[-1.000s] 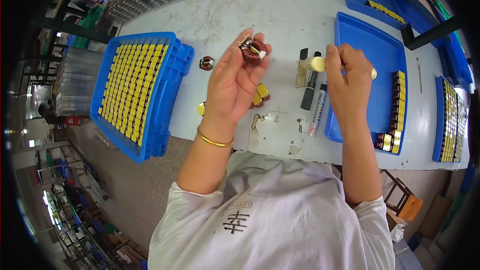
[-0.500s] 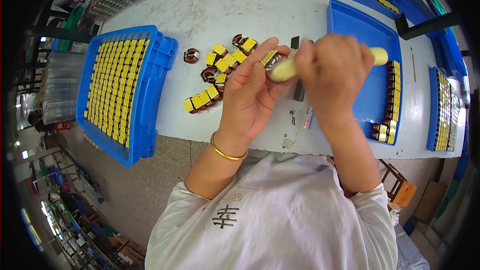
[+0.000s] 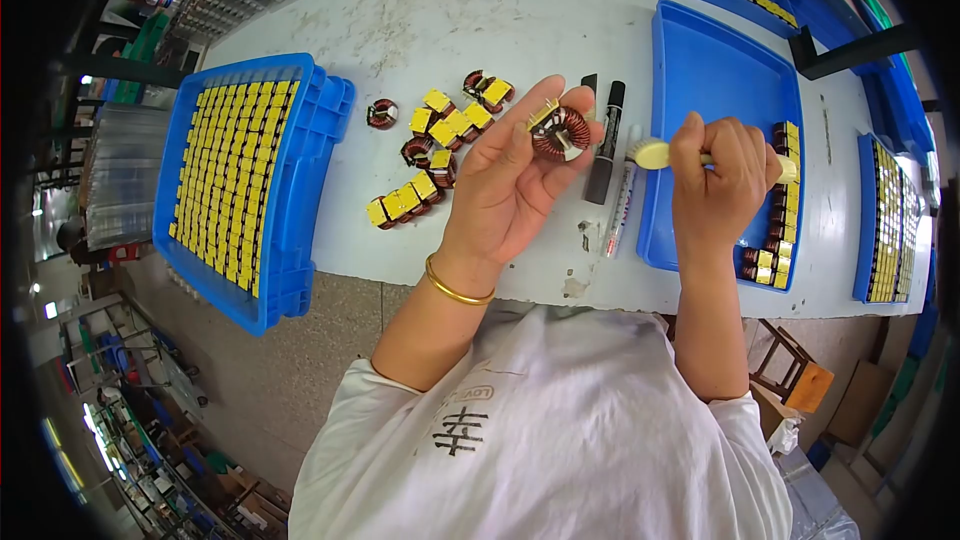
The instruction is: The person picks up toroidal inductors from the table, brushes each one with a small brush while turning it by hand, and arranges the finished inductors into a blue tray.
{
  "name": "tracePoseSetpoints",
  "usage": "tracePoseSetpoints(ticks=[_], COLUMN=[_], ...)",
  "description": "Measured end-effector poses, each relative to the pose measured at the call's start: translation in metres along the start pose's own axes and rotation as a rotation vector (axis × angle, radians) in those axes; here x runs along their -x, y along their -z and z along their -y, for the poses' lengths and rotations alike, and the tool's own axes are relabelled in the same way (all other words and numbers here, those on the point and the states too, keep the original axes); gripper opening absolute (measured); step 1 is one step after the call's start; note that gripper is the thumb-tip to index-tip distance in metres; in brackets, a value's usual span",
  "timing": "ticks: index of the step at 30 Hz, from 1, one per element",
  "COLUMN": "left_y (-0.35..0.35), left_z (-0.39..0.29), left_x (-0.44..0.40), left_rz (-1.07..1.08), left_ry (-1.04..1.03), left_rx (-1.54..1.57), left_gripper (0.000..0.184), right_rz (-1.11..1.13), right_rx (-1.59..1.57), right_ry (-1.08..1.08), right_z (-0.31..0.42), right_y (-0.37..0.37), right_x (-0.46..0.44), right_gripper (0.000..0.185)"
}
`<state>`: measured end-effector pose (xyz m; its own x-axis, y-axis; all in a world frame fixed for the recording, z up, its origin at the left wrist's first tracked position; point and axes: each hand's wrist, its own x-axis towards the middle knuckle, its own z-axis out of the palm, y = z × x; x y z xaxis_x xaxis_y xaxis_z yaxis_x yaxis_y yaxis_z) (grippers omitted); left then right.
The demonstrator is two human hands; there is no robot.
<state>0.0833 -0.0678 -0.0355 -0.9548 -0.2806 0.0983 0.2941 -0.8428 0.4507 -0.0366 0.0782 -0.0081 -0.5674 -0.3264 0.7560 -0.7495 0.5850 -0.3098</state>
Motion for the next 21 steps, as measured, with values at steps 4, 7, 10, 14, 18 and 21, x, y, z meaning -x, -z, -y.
tracePoseSetpoints(ticks=[4,7,10,14,18,21], left_y=[0.001,0.001,0.0,-0.001,-0.006,-0.025], left_z=[0.002,0.003,0.004,0.007,0.015,0.026], left_x=[0.0,0.001,0.002,0.003,0.004,0.005], left_rz=[-0.008,-0.019,-0.019,-0.001,-0.012,-0.099], left_ry=[0.003,0.001,-0.007,-0.025,-0.057,-0.136], left_rx=[-0.023,-0.046,-0.091,-0.112,-0.121,-0.11], left_gripper=[0.053,0.053,0.053,0.053,0.047,0.041], right_rz=[-0.001,-0.002,0.01,0.023,0.013,0.026], right_rx=[-0.024,-0.049,-0.085,-0.137,-0.225,-0.195], right_ry=[0.003,0.02,0.038,0.058,0.05,-0.075], right_z=[-0.001,-0.001,0.001,0.008,0.022,0.035], right_y=[0.002,0.002,0.002,0.001,-0.002,-0.009], right_x=[0.001,0.003,0.006,0.007,0.002,-0.001], right_gripper=[0.034,0.033,0.032,0.03,0.029,0.028])
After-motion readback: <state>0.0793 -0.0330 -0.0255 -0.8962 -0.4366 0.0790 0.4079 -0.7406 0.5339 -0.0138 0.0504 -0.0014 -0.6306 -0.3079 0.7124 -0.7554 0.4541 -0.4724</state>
